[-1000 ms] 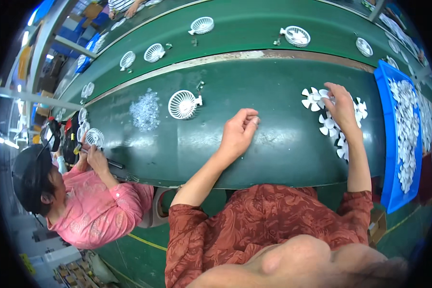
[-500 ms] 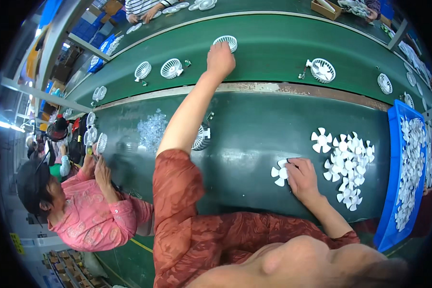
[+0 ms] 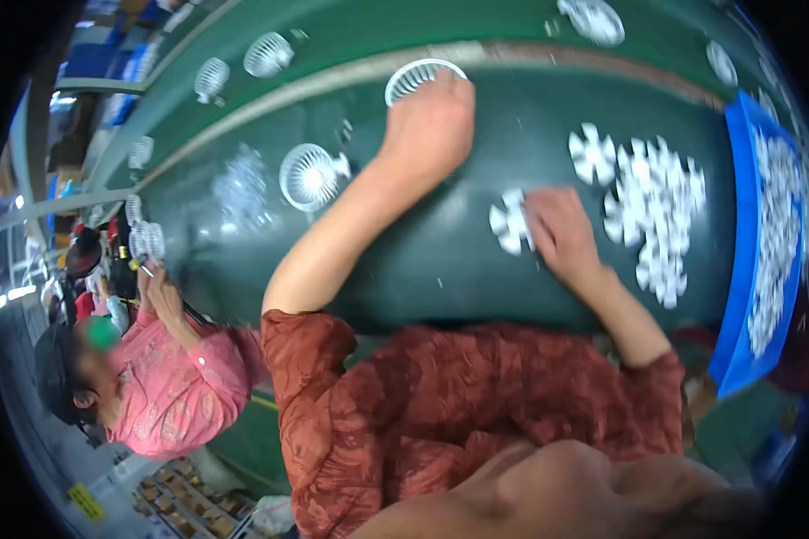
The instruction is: The person assembles mini fans by attaching fan blades into fan casings by hand, placing the assembled pieces onto a conveyor belt, and emptying a blue tray of fan blades onto the workstation table.
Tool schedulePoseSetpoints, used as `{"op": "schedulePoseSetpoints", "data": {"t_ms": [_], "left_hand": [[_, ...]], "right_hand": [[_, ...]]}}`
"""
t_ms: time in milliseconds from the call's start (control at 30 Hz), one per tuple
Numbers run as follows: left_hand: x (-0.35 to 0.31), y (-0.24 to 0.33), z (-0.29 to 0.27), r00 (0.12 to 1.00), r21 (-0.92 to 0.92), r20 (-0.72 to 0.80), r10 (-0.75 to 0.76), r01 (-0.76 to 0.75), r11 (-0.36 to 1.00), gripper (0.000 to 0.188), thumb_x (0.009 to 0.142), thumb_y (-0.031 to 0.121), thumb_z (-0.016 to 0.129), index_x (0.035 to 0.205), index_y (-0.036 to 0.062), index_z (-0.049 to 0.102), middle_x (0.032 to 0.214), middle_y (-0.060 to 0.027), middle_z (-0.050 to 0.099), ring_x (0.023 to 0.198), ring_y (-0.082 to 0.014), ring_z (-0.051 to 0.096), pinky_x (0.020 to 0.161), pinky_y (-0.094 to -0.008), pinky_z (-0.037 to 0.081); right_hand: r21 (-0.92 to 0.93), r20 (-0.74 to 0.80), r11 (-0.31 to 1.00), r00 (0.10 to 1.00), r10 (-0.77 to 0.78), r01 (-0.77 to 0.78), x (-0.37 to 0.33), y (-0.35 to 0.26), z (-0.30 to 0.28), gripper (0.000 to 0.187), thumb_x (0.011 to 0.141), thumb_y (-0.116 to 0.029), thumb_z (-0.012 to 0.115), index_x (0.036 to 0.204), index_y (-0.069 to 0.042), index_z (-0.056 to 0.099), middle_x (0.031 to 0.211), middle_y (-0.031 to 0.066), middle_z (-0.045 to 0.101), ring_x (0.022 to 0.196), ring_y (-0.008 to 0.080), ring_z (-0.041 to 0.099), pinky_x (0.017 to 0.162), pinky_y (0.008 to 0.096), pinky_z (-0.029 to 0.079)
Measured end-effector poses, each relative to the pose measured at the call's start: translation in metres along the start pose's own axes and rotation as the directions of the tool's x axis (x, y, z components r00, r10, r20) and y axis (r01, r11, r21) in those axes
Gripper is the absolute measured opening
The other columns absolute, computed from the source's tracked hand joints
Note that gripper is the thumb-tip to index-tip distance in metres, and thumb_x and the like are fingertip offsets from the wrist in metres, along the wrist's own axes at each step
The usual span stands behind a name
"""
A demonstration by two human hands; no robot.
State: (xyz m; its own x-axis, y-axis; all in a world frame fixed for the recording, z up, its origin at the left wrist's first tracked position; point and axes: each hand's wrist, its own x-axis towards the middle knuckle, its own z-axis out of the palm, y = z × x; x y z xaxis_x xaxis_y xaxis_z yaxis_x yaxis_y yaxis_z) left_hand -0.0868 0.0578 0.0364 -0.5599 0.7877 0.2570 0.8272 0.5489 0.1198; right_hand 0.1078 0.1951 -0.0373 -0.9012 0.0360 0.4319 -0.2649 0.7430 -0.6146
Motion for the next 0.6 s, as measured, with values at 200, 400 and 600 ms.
{"op": "schedulePoseSetpoints", "data": {"t_ms": [200, 400, 600], "left_hand": [[-0.045, 0.006, 0.003, 0.981, -0.330, 0.012, -0.193, 0.185, 0.926, 0.025, 0.083, 0.023, 0.062, 0.098, 0.0044, 0.061, 0.094, -0.0112, 0.063, 0.085, -0.0328, 0.062, 0.071, -0.0413, 0.049], [-0.053, -0.020, 0.016, 0.974, -0.203, 0.086, -0.210, 0.223, 0.953, 0.026, 0.084, 0.023, 0.060, 0.099, 0.0019, 0.060, 0.099, -0.0163, 0.061, 0.095, -0.0353, 0.058, 0.080, -0.0451, 0.046], [-0.062, -0.004, 0.016, 0.907, -0.384, 0.132, -0.399, 0.418, 0.823, 0.022, 0.088, 0.020, 0.053, 0.094, 0.0001, 0.059, 0.092, -0.0237, 0.063, 0.088, -0.0415, 0.059, 0.076, -0.0468, 0.047]], "right_hand": [[0.105, -0.188, 0.983, 0.968, 0.167, -0.149, 0.003, 0.010, -0.018, 0.018, 0.080, 0.000, 0.061, 0.097, 0.000, 0.061, 0.096, 0.0132, 0.061, 0.091, 0.0290, 0.059, 0.080, 0.0352, 0.048], [-0.075, -0.113, 0.997, 0.993, 0.016, -0.025, 0.010, -0.015, -0.033, 0.019, 0.077, -0.001, 0.063, 0.096, -0.002, 0.061, 0.092, 0.0111, 0.061, 0.089, 0.0281, 0.059, 0.075, 0.0367, 0.049], [-0.310, 0.211, 0.950, 0.973, 0.093, -0.024, 0.007, -0.039, -0.012, 0.034, 0.077, -0.009, 0.067, 0.109, -0.008, 0.057, 0.097, 0.0087, 0.053, 0.092, 0.0271, 0.055, 0.072, 0.0390, 0.049]]}}
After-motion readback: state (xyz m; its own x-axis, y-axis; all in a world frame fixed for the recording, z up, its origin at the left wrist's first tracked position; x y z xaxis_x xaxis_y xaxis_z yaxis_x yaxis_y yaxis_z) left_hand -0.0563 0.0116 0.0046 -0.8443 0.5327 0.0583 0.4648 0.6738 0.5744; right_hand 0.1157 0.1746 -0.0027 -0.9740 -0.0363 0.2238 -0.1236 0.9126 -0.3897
